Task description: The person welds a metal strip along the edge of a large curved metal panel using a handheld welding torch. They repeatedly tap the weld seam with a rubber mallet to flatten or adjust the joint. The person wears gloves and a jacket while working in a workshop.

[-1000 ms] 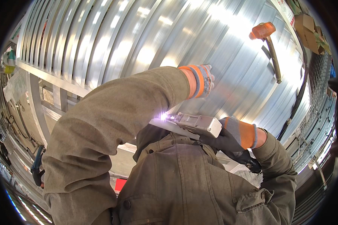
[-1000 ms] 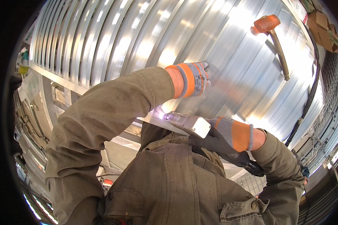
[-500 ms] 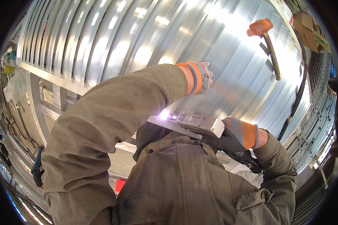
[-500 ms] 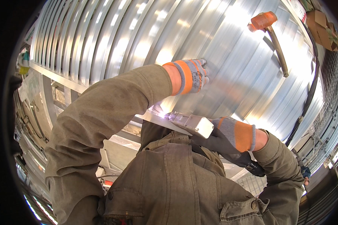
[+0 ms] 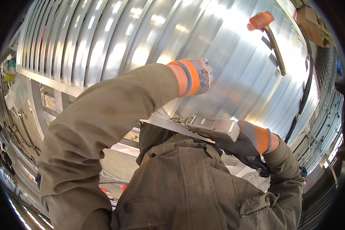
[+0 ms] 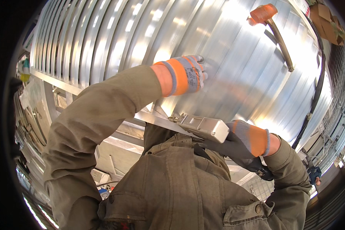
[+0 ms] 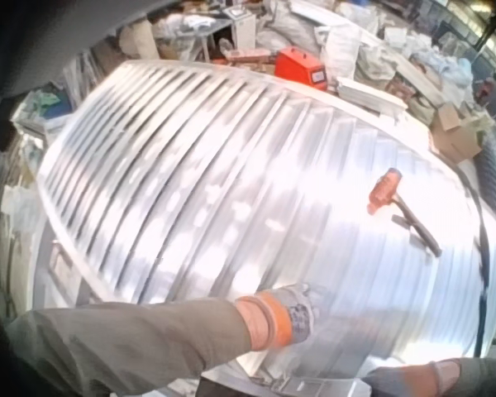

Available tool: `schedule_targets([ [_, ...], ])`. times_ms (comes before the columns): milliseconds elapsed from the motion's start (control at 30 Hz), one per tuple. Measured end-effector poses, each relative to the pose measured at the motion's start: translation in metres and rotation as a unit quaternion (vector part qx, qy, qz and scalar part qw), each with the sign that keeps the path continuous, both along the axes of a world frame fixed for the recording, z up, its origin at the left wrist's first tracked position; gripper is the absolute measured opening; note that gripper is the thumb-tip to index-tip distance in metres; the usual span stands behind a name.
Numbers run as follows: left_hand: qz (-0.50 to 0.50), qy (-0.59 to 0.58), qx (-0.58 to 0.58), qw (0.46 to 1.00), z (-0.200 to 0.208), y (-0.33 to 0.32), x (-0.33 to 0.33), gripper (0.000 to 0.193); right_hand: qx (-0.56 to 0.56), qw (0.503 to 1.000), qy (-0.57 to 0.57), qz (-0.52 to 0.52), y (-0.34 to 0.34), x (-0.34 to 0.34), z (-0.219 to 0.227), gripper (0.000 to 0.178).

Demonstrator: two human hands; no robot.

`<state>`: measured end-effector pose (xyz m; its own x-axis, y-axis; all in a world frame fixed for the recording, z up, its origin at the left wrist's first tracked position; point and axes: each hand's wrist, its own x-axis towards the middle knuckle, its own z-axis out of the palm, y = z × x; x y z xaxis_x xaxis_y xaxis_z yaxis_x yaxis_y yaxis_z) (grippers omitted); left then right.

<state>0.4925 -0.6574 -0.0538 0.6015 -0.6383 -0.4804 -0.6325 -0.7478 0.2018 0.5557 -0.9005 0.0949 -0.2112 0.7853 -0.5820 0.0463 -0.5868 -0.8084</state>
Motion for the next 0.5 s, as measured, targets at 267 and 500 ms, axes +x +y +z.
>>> schedule_targets([
  [267,-0.061,-0.104,-0.15,0.981,0.013,-0.004,0.01,0.035,-0.11,0.993,0.0,-0.049,-0.031,0.018,0.024,0.04],
  [500,-0.142,-0.033,-0.05,0.988,0.023,-0.02,0.012,0.034,-0.154,0.986,-0.01,-0.059,-0.053,0.025,0.02,0.036],
])
